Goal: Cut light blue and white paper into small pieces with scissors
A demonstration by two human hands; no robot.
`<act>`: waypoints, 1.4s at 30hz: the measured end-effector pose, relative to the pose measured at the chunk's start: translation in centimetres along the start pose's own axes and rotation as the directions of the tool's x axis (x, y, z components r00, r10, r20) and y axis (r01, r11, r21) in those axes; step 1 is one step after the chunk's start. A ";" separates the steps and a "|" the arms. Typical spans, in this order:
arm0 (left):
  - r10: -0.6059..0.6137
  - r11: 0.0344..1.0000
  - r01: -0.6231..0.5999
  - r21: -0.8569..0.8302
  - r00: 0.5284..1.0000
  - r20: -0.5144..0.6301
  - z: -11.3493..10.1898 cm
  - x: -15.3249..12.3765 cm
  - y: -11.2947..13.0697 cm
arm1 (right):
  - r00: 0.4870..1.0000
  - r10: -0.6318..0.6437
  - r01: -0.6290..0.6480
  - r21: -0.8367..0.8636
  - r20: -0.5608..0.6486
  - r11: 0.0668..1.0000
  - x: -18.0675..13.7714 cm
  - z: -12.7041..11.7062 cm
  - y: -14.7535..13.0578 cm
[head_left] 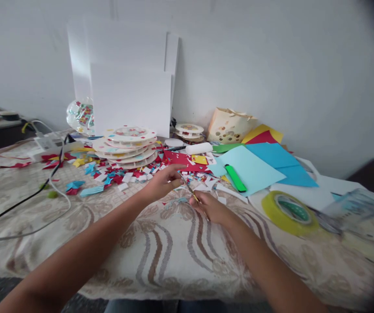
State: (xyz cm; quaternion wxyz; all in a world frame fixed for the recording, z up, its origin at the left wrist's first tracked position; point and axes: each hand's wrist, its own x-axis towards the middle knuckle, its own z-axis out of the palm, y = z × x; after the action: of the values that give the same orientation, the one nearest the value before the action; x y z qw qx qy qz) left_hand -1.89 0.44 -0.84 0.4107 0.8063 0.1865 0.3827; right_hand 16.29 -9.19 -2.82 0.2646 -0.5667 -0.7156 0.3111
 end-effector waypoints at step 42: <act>-0.040 0.990 0.044 -0.135 0.999 0.030 -0.2 0.2 -0.2 | 0.997 -0.045 0.038 -0.132 -0.057 0.991 0.5 0.1 0.1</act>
State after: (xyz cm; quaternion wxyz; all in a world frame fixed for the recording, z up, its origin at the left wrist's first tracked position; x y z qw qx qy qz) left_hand -1.96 0.75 -0.81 0.4749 0.7776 0.1714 0.3747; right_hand 16.21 -8.74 -2.97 0.2544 -0.5768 -0.7379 0.2410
